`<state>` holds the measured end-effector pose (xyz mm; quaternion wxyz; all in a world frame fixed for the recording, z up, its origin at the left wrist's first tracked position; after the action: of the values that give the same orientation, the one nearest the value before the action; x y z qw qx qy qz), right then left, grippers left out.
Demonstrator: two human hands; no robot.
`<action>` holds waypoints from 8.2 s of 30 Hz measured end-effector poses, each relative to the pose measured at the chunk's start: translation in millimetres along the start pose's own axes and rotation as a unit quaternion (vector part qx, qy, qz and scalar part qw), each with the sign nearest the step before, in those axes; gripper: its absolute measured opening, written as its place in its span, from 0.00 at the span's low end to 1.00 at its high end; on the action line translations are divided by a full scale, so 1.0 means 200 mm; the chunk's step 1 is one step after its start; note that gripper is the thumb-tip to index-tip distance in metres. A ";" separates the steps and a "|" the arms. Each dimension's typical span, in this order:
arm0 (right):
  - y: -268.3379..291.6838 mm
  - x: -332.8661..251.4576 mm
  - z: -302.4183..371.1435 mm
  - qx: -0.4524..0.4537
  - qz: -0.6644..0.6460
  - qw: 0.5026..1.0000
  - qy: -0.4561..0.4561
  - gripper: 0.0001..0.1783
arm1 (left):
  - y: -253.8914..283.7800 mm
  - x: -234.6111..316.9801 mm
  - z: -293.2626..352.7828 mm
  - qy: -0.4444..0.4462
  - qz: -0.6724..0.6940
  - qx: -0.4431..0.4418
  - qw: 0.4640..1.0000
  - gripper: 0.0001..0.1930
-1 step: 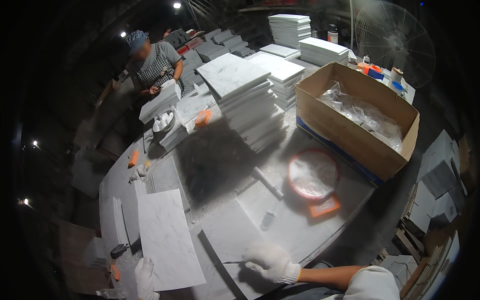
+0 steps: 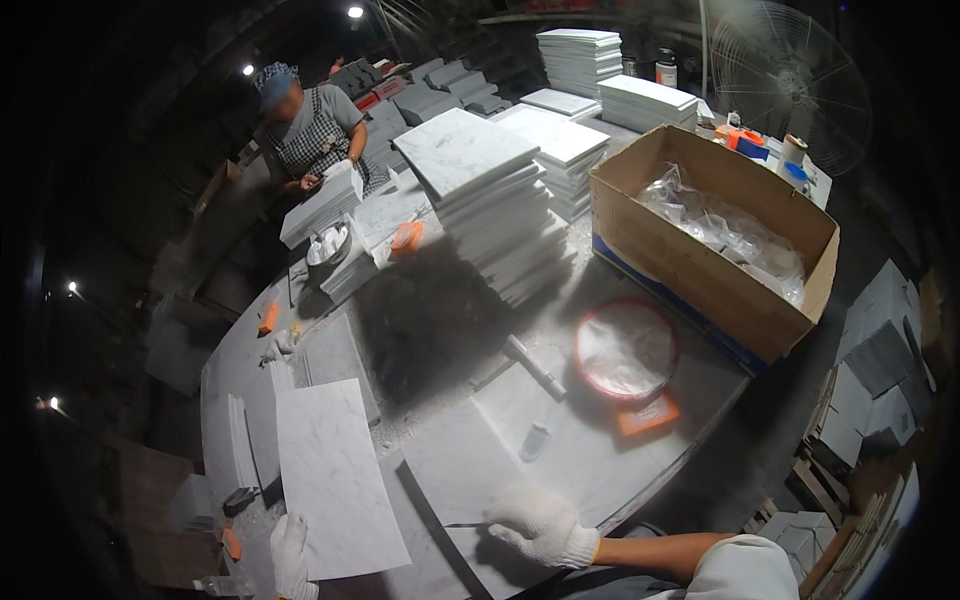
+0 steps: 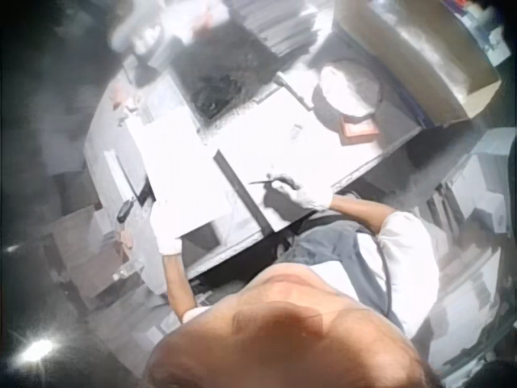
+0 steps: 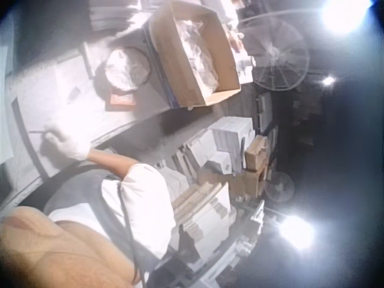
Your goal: The person repeatedly scrapes the surface of white rectangular tiles with a metal scraper, then wipes the tiles with a cloth. They handle multiple tiles one at a time, placing some aside and continuing the scraping and wiping cycle.
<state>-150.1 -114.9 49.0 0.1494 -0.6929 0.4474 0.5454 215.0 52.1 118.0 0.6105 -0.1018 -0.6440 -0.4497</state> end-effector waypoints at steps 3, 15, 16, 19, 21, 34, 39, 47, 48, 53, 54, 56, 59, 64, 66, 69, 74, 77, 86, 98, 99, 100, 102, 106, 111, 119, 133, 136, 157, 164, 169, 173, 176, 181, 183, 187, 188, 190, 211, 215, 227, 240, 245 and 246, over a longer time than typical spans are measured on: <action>0.00 0.01 0.01 -0.015 0.001 1.000 -0.002 0.12 | 0.01 0.01 0.00 0.000 -0.010 0.012 1.000 0.14; 0.02 0.02 0.01 0.028 -0.043 0.999 -0.003 0.11 | -0.10 0.13 0.00 0.013 0.130 0.020 0.991 0.14; 0.02 0.03 0.01 0.030 -0.051 0.998 -0.007 0.11 | -0.10 0.13 0.01 0.028 0.124 0.036 0.991 0.14; 0.02 0.02 0.01 0.037 -0.087 0.996 0.005 0.11 | -0.12 0.18 0.02 0.023 0.103 0.030 0.994 0.15; 0.02 0.03 0.01 0.042 -0.068 0.997 -0.009 0.12 | -0.13 0.21 0.02 0.017 0.105 0.032 0.994 0.13; 0.02 0.05 0.04 0.050 -0.053 0.997 -0.001 0.12 | -0.19 0.30 0.06 -0.005 0.083 0.056 0.995 0.15; 0.03 0.17 0.08 0.083 -0.196 0.975 -0.068 0.11 | -0.28 0.38 -0.08 0.004 0.146 0.026 0.989 0.19; 0.48 0.28 0.16 0.187 0.068 0.979 0.031 0.14 | -0.66 0.78 -0.71 -0.056 0.268 -0.035 0.961 0.21; 0.51 0.29 0.18 0.199 0.086 0.976 0.027 0.14 | -0.72 0.84 -0.80 -0.068 0.264 -0.033 0.962 0.21; 0.54 0.36 0.20 0.218 0.097 0.971 -0.010 0.11 | -0.97 1.04 -1.20 -0.043 0.218 -0.051 0.974 0.23; 0.54 0.35 0.19 0.226 0.093 0.970 0.002 0.11 | -1.02 1.08 -1.25 -0.051 0.237 -0.065 0.968 0.23; 0.56 0.34 0.18 0.243 0.083 0.967 -0.002 0.11 | -1.11 1.14 -1.34 -0.068 0.262 -0.082 0.959 0.23; 0.57 0.31 0.14 0.220 0.098 0.970 0.001 0.10 | -1.23 1.19 -1.45 -0.042 0.322 -0.099 0.940 0.19; 0.58 0.28 0.11 0.201 0.120 0.972 -0.025 0.07 | -1.28 1.33 -1.54 -0.134 0.272 -0.084 0.949 0.18; 0.56 0.28 0.10 0.182 0.098 0.978 -0.036 0.08 | -1.32 1.31 -1.55 -0.102 0.289 -0.122 0.944 0.21; 0.56 0.26 0.10 0.185 0.107 0.976 -0.029 0.07 | -1.33 1.31 -1.54 -0.101 0.302 -0.139 0.938 0.22; 0.56 0.26 0.08 0.180 0.079 0.980 -0.029 0.06 | -1.32 1.27 -1.58 -0.081 0.301 -0.131 0.941 0.21; 0.57 0.25 0.06 0.175 0.086 0.981 -0.025 0.06 | -1.32 1.26 -1.62 -0.092 0.293 -0.130 0.943 0.21; 0.58 0.23 0.04 0.159 0.066 0.985 -0.028 0.06 | -1.31 1.33 -1.61 -0.080 0.322 -0.191 0.924 0.21; 0.57 0.33 0.12 0.167 0.100 0.980 -0.027 0.07 | -1.67 1.90 -1.16 -0.518 -0.501 0.041 0.692 0.17; 0.57 0.33 0.13 0.172 0.118 0.978 -0.026 0.07 | -1.74 1.92 -1.18 -0.511 -0.503 0.030 0.697 0.19; 0.58 0.32 0.13 0.179 0.111 0.977 -0.025 0.07 | -1.80 1.97 -1.19 -0.532 -0.490 0.032 0.690 0.20; 0.58 0.32 0.13 0.186 0.107 0.976 -0.030 0.08 | -1.91 1.99 -1.26 -0.526 -0.515 0.018 0.676 0.18; 0.58 0.29 0.12 0.199 0.126 0.972 -0.014 0.08 | -1.98 2.06 -1.40 -0.553 -0.548 0.026 0.627 0.25; 0.56 0.37 0.18 0.218 0.107 0.970 -0.004 0.09 | -1.75 1.92 -1.20 -0.572 -0.509 0.128 0.630 0.27; 0.49 0.42 0.23 0.219 0.018 0.975 0.013 0.10 | -1.47 1.04 0.10 -0.559 -0.411 0.061 0.718 0.26; 0.48 0.50 0.28 0.183 -0.058 0.981 -0.005 0.15 | -1.41 0.29 -0.23 -0.320 -0.580 -0.057 0.747 0.45; 0.48 0.51 0.30 0.169 0.005 0.985 -0.011 0.17 | -1.73 0.17 0.23 -0.271 -0.581 -0.327 0.694 0.42; 1.21 0.44 0.22 0.259 0.042 0.942 -0.209 0.19 | -1.21 -0.09 0.90 -0.377 -0.288 0.137 0.870 0.20; 1.17 0.49 0.12 0.188 0.235 0.938 -0.172 0.16 | -1.21 -0.05 0.89 -0.378 -0.289 0.140 0.869 0.19; 1.16 0.58 0.07 0.167 0.227 0.935 -0.214 0.16 | -1.21 -0.07 0.89 -0.369 -0.289 0.146 0.871 0.18; 1.14 0.62 0.05 0.161 0.159 0.944 -0.240 0.17 | -1.21 -0.08 0.88 -0.364 -0.291 0.142 0.873 0.17; 1.14 0.65 0.07 0.173 0.078 0.942 -0.278 0.17 | -1.21 -0.07 0.89 -0.366 -0.288 0.143 0.873 0.17; 1.13 0.68 0.10 0.184 -0.003 0.937 -0.297 0.17 | -1.21 -0.04 0.89 -0.372 -0.280 0.134 0.875 0.16; 1.13 0.67 0.10 0.184 -0.029 0.935 -0.302 0.17 | -1.21 -0.04 0.89 -0.378 -0.263 0.140 0.876 0.15; 1.13 0.57 0.10 0.201 -0.033 0.935 -0.290 0.19 | -1.20 -0.05 0.87 -0.353 -0.275 0.155 0.881 0.15; 1.10 0.52 0.08 0.204 -0.056 0.942 -0.262 0.19 | -1.19 -0.04 0.87 -0.354 -0.268 0.159 0.882 0.15; 1.00 0.50 0.08 0.175 -0.096 0.931 -0.305 0.20 | -1.20 -0.05 0.85 -0.332 -0.258 0.140 0.896 0.15; -0.09 0.30 -0.44 -0.015 0.129 0.988 -0.087 0.16 | -1.17 -0.07 0.88 -0.341 -0.243 0.169 0.892 0.13; -0.10 0.23 -0.42 -0.018 0.182 0.983 -0.027 0.16 | -1.16 -0.04 0.87 -0.338 -0.256 0.173 0.889 0.12; 0.00 0.43 -0.03 -0.029 -0.598 0.709 -0.372 0.22 | -0.48 -0.39 0.89 -0.099 -0.328 0.437 0.832 0.26; 0.04 0.34 -0.16 -0.095 -0.408 0.858 -0.297 0.20 | -0.05 -0.77 0.41 0.113 -0.275 0.428 0.854 0.30; 0.02 0.35 -0.24 -0.120 -0.160 0.935 -0.293 0.27 | -0.17 -0.68 0.47 0.051 -0.134 0.452 0.881 0.25; 0.00 0.37 -0.26 -0.126 -0.113 0.939 -0.298 0.26 | -0.23 -0.65 0.50 0.030 -0.090 0.454 0.886 0.24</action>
<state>-117.1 -184.1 2.6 0.2484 -0.5575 0.2285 0.7585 144.1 150.4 -2.1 0.5656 0.2586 -0.7658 -0.1635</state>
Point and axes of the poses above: each hand's wrist, its own z-axis away from the middle knuckle, its own y-axis out of the back of the hand, x = y × z, the point moved 9 cm from there along -z, towards the middle knuckle, and after that the axes turned 6 degrees about -z, right-handed, at the moved point
